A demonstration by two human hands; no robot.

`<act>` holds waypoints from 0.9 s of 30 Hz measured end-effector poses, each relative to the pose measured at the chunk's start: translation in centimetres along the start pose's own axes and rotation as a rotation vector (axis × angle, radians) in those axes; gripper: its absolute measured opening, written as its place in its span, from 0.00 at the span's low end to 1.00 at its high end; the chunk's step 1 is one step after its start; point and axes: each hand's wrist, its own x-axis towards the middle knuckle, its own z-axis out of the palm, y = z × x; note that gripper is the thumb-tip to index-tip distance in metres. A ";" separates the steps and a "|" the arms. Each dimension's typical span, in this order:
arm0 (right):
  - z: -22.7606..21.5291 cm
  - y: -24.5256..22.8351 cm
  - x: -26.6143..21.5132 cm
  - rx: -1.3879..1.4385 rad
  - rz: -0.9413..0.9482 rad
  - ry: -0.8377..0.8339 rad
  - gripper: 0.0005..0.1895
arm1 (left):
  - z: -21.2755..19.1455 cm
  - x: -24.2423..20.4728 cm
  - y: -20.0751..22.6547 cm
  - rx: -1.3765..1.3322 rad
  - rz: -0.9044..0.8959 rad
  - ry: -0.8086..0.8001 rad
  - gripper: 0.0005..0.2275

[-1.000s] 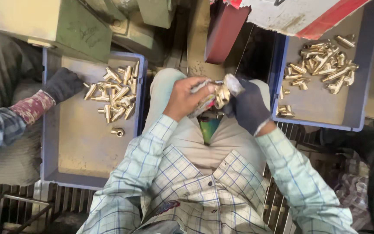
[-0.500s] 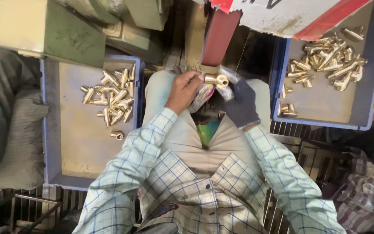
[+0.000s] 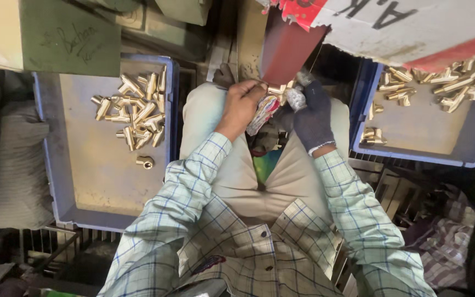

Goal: The person sits on the floor and repeatedly picks up small brass-colored metal fittings from a blue tray. They hold each fitting with a cloth against a moving belt sander to polish it, then place the finished piece into a second blue tray. The process is repeated continuously.

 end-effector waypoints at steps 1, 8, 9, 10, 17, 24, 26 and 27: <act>0.0 -0.4 0.1 0.025 -0.040 0.013 0.18 | 0.1 0.2 -0.4 -0.117 -0.058 -0.005 0.08; 0.8 -0.6 0.6 0.292 0.519 0.042 0.09 | 0.1 1.0 -1.3 -0.378 -0.246 0.018 0.07; 0.8 0.3 0.6 0.315 0.541 0.032 0.10 | 0.1 0.9 -1.2 -0.376 -0.263 0.029 0.07; 0.7 1.3 0.5 0.338 0.562 0.022 0.11 | 0.2 0.7 -1.0 -0.387 -0.254 0.031 0.07; -0.6 3.1 2.4 0.713 0.963 -0.146 0.16 | -0.1 -1.0 2.3 -0.019 0.111 -0.003 0.09; -0.6 -9.2 -5.1 0.289 0.343 -0.198 0.20 | -3.3 -8.5 5.8 0.333 0.408 -0.087 0.12; -0.8 -10.7 -6.2 0.370 0.202 -0.263 0.18 | -5.4 -9.9 5.6 0.219 0.274 -0.057 0.13; -1.0 -11.0 -6.7 0.465 0.234 -0.290 0.18 | -6.8 -10.8 5.2 0.097 0.212 0.011 0.13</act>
